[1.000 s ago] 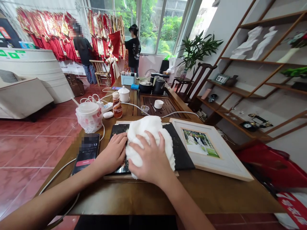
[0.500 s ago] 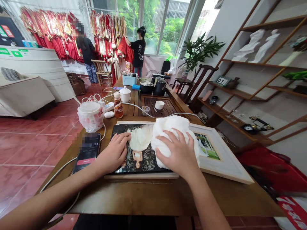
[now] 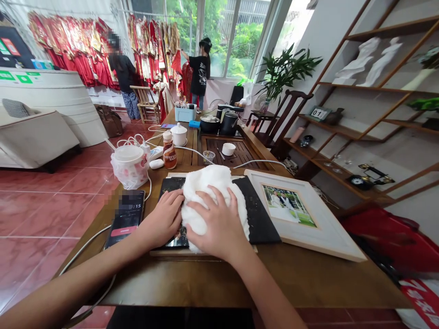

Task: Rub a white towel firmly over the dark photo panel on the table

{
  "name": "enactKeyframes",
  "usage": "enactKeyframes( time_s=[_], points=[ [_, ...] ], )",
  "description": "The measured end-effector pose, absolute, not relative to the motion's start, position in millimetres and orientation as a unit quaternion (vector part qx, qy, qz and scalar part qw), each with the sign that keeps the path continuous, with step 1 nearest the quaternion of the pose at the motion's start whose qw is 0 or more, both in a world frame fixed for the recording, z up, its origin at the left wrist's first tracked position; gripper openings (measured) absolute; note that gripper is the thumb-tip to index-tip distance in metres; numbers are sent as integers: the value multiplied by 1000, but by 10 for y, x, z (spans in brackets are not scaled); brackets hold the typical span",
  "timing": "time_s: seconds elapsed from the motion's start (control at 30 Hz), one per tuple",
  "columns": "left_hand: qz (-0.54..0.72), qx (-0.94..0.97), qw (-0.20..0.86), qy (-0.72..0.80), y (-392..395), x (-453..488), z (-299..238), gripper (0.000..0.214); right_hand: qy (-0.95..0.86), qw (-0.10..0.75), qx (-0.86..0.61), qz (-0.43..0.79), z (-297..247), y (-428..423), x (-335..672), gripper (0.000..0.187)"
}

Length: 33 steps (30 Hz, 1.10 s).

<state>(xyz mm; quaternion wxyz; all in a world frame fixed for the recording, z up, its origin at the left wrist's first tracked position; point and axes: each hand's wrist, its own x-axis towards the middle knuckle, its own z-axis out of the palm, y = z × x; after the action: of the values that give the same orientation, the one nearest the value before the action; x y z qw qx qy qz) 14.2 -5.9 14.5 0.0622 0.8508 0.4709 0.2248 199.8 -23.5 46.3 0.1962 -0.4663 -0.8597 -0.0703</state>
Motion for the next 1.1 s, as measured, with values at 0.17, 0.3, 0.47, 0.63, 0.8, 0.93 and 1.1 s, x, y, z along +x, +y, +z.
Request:
enactKeyframes(
  time_s=[0.17,0.3,0.47,0.63,0.8,0.93,1.1],
  points=[
    [229,849,62,472,-61,135,126,40,-838,193,-496,-120,434,-146,2450,35],
    [232,848,63,472,-61,126,118,40,-807,186,-532,-178,373,-78,2789,36],
    [231,848,64,473,-58,126,111,41,-792,201,-544,-194,368,-75,2795,32],
    [229,849,63,473,-58,141,110,41,-815,204,-522,-150,422,-133,2436,32],
    [228,851,62,469,-66,153,138,41,-849,191,-482,-101,462,-178,2107,35],
    [226,851,62,470,-64,155,153,41,-861,183,-466,-87,477,-174,2100,36],
    [225,850,64,473,-56,136,132,40,-850,189,-482,-101,447,-107,2427,35]
  ],
)
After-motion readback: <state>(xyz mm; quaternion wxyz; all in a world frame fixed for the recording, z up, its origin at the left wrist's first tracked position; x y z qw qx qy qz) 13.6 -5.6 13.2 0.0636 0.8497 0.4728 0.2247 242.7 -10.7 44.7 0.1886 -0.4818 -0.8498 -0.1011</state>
